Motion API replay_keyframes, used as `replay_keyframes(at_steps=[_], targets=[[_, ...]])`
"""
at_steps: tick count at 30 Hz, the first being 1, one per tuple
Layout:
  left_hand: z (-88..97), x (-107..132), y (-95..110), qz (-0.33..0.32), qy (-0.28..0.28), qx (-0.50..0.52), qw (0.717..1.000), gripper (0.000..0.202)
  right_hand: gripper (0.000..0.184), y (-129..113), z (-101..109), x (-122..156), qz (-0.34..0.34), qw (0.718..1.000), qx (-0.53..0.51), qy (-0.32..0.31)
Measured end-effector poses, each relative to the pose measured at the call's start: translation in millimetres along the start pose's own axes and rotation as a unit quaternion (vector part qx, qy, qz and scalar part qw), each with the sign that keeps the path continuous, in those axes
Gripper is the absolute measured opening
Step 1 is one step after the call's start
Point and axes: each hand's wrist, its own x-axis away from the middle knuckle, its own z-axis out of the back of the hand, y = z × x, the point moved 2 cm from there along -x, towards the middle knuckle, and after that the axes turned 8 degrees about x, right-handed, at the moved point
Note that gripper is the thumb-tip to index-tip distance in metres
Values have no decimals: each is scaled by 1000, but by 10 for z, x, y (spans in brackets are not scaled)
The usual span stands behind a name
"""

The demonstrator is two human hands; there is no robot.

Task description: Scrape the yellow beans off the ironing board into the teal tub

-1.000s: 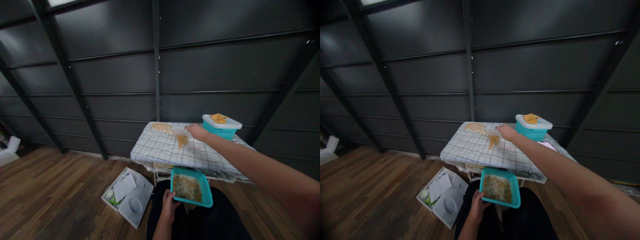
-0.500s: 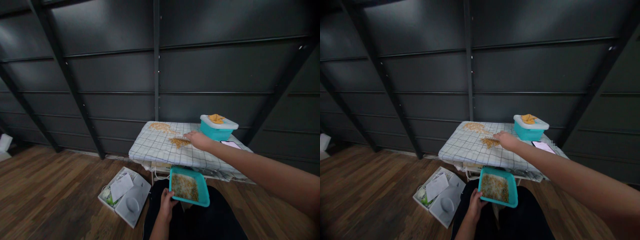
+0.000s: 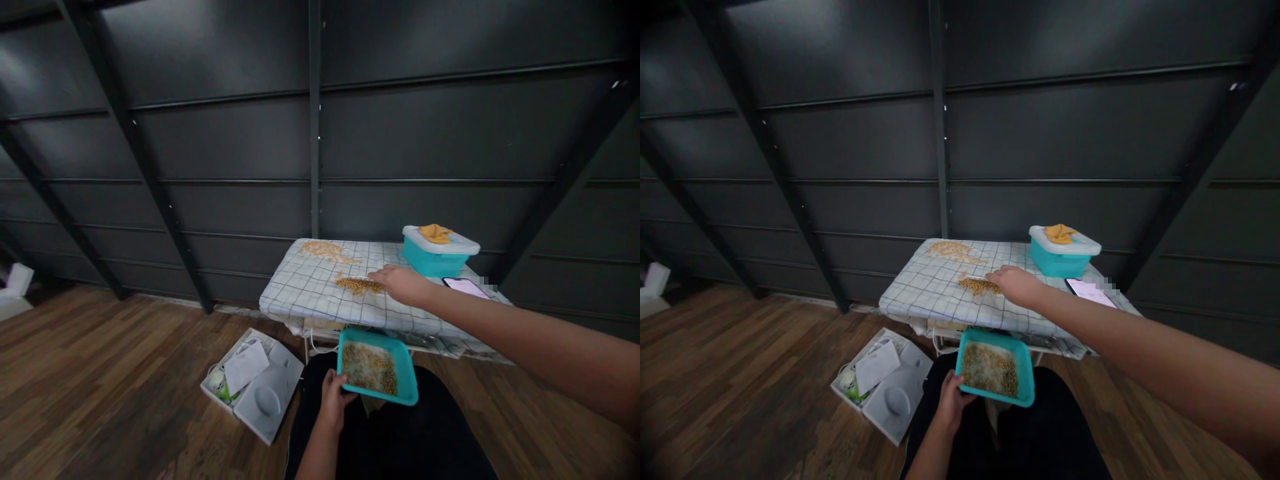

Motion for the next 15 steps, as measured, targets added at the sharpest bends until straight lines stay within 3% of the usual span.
replay_keyframes(at_steps=[7,10,15], targets=[[-225,252,137,-26,81,-35,996,41,33,7,85,6,-10,998,-51,26],[-299,389,301,-23,94,-44,994,35,35,12,94,31,-14,997,-72,32],[-438,610,659,10,134,-57,989,35,41,58,42,73,-81,992,-96,7]])
